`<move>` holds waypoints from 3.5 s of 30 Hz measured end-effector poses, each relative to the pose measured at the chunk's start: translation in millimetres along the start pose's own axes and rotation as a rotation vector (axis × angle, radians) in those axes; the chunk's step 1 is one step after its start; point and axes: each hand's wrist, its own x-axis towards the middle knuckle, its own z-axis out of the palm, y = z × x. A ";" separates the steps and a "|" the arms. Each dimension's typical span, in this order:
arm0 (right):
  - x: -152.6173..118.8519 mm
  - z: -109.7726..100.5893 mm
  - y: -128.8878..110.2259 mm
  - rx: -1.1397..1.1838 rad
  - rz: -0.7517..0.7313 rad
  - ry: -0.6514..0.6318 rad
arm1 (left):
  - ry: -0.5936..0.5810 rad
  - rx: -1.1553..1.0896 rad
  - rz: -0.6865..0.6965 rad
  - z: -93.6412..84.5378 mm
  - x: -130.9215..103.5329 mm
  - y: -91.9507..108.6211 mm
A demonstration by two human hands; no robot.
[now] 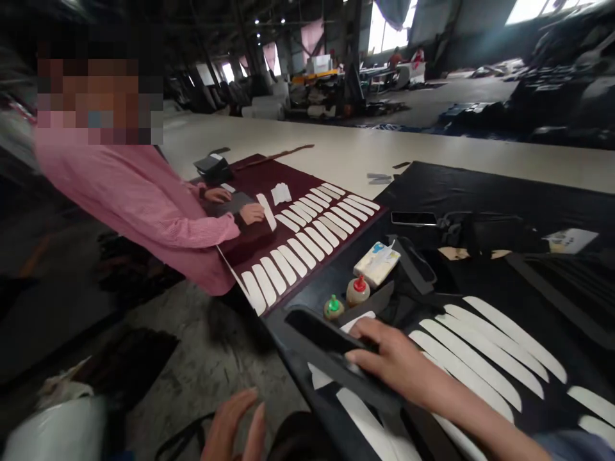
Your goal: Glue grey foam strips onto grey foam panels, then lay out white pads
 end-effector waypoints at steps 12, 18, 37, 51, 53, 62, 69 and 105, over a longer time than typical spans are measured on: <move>107.6 140.3 22.7 -0.350 0.146 -0.396 | -0.299 -0.169 0.138 35.0 2.4 -86.2; 170.6 150.5 7.7 -0.521 0.151 -0.459 | -0.307 -0.183 0.124 59.6 8.5 -116.3; 183.7 173.2 34.1 -0.689 -0.040 0.200 | -0.527 -0.002 0.250 108.5 3.3 -133.9; 186.0 181.4 61.3 -0.659 -0.063 0.125 | -0.522 0.012 0.381 118.6 -1.8 -149.0; 187.2 180.3 60.7 -0.641 -0.050 0.103 | -0.532 0.008 0.378 118.7 -0.1 -150.6; 192.1 177.2 60.6 -0.613 -0.003 0.032 | -0.421 -0.214 0.227 131.0 23.2 -137.9; 195.0 180.4 69.7 -0.601 -0.010 0.002 | -0.494 -0.158 0.263 147.4 17.4 -125.9; 57.1 177.2 45.5 -0.251 0.140 0.610 | -0.574 -0.025 0.534 159.3 13.0 -116.6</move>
